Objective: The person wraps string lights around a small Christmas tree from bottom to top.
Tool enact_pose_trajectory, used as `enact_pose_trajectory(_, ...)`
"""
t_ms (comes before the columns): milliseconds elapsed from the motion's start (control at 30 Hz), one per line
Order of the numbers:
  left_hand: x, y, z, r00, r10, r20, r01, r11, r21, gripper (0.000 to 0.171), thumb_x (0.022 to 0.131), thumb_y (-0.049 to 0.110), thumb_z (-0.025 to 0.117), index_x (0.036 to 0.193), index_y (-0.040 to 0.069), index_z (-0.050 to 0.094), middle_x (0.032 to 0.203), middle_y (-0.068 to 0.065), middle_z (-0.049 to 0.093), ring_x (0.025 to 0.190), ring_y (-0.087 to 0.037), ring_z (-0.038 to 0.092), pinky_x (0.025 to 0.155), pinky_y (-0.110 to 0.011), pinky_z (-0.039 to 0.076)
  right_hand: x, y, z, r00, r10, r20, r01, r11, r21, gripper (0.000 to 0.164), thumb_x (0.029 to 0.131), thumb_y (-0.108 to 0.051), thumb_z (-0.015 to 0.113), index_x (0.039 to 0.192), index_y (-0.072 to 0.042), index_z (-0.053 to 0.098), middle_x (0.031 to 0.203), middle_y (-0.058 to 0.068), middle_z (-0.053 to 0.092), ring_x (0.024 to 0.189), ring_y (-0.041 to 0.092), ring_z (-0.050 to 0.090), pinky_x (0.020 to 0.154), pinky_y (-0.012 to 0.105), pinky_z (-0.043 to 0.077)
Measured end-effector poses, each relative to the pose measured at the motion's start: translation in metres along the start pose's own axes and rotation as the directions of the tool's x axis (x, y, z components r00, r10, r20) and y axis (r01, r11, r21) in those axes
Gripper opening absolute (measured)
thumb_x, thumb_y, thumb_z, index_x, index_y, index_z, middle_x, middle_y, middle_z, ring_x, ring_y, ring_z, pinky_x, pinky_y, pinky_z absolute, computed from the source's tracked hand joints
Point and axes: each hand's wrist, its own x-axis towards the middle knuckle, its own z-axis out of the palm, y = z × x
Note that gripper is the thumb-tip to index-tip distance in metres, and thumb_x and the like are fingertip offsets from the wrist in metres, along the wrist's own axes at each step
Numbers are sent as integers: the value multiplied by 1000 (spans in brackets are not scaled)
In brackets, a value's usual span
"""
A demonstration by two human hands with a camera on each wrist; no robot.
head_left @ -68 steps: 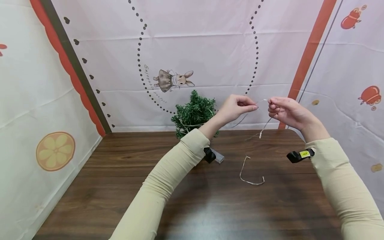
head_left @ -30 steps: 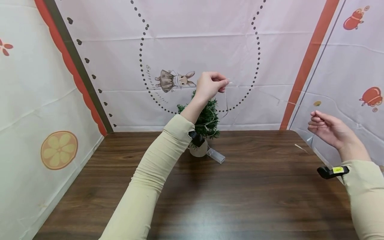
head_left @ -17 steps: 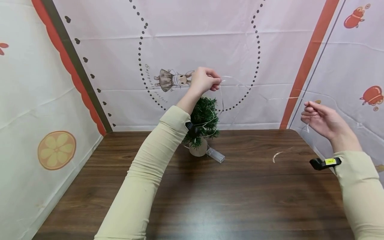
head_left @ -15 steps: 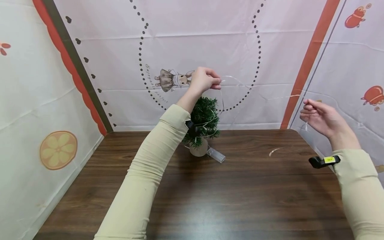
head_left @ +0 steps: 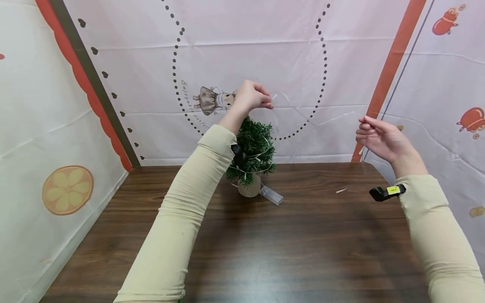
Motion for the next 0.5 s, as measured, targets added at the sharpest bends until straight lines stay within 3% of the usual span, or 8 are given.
enact_pose_trajectory(200, 11, -1, -18, 999, -36, 1, 36, 997, -63, 14, 84, -8, 65, 97, -7, 65, 90, -18, 67, 73, -22, 72, 80, -24, 57, 9, 2, 4, 1000, -4, -17, 4, 1000, -3, 46, 105, -13, 17, 106, 12, 57, 82, 16, 60, 65, 20, 37, 67, 31, 36)
enact_pose_trajectory(500, 24, -20, -42, 986, -162, -30, 156, 978, -136, 26, 84, -7, 65, 110, -5, 65, 115, -20, 64, 84, -23, 72, 85, -24, 55, 16, 6, 6, 998, -17, -60, 15, 999, -34, 41, 105, -12, 23, 104, 9, 58, 80, 13, 59, 65, 20, 41, 65, 30, 37)
